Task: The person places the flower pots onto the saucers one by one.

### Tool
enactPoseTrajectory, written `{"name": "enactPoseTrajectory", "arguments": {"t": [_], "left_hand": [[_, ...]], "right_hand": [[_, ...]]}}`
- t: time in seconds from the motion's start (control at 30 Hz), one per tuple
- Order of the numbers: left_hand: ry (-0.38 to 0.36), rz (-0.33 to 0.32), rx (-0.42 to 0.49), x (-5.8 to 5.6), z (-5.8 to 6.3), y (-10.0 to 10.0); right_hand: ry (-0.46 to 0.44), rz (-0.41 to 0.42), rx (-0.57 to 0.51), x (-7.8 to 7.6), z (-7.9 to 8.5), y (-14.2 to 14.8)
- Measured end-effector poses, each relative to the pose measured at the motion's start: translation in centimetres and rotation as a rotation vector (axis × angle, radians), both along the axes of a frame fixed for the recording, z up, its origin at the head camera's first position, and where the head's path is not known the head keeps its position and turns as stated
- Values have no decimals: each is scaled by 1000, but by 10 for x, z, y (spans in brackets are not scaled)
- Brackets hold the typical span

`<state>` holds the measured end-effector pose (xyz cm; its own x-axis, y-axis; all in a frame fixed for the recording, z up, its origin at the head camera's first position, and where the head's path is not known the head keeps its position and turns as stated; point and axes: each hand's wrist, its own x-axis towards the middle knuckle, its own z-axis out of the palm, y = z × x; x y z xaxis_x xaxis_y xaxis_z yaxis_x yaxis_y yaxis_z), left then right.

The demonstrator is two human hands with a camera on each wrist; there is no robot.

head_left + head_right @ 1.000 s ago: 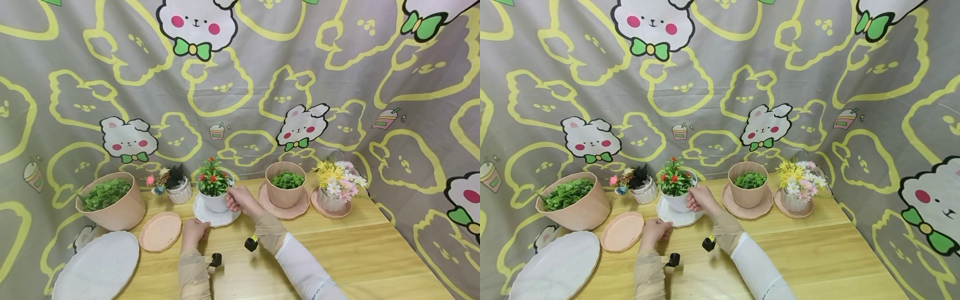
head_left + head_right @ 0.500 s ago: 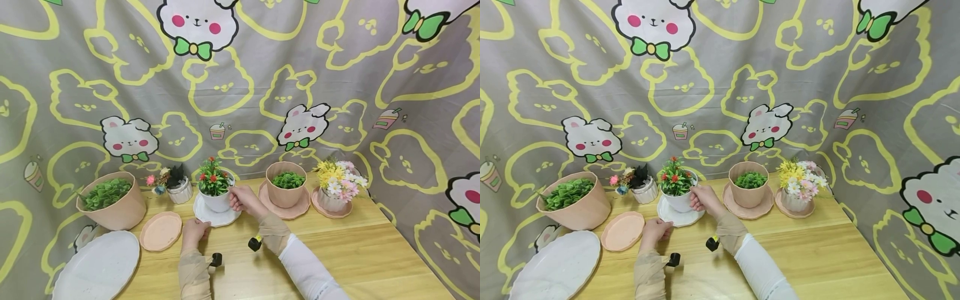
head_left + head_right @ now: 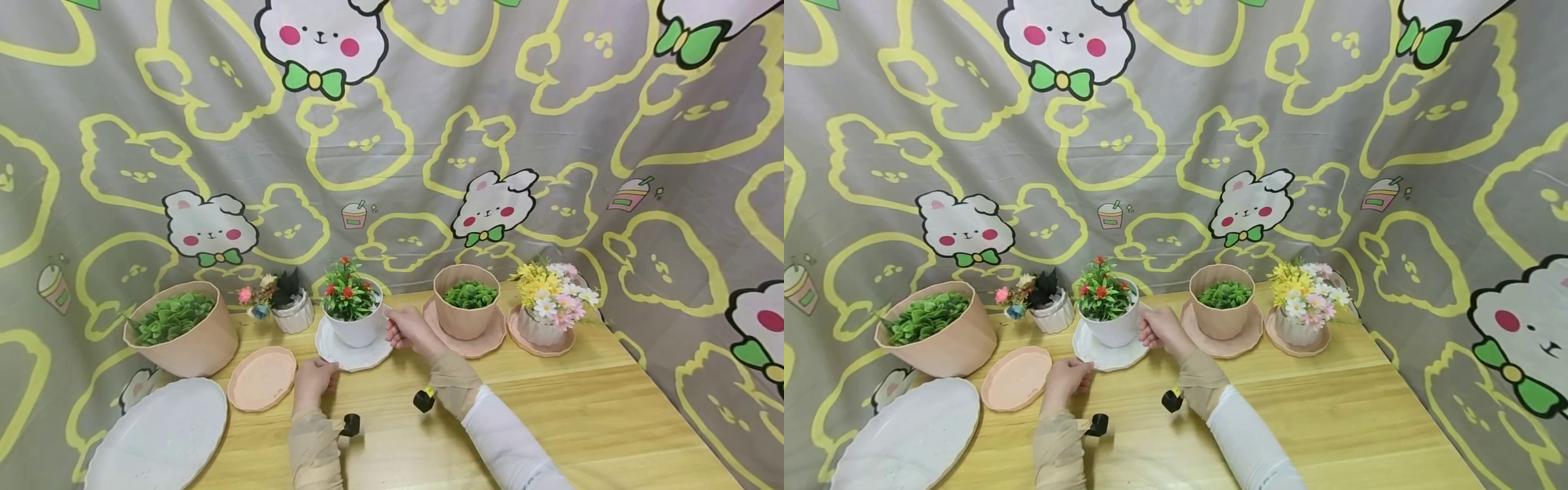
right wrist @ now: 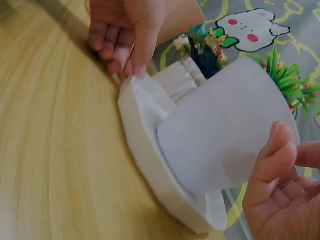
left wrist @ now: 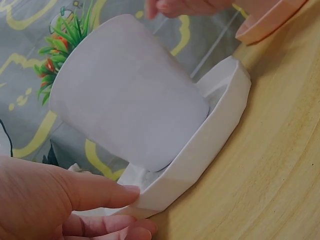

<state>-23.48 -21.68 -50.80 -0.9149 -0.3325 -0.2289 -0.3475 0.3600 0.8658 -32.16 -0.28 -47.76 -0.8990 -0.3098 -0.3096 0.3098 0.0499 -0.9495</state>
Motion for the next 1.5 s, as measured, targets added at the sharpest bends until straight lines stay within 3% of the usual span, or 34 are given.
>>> {"name": "enactPoseTrajectory", "arguments": {"t": [0.27, 0.87, 1.27, 1.5], "left_hand": [[11, 9, 11, -1, 0, -3], [5, 15, 5, -2, -1, -2], [-1, 10, -20, -3, 3, 3], [14, -22, -90, -3, 2, 7]], "right_hand": [[9, 36, 113, 0, -16, 6], [24, 98, 358, 5, -33, 3], [-4, 85, 381, 6, -34, 6], [6, 83, 375, 6, -36, 13]]}}
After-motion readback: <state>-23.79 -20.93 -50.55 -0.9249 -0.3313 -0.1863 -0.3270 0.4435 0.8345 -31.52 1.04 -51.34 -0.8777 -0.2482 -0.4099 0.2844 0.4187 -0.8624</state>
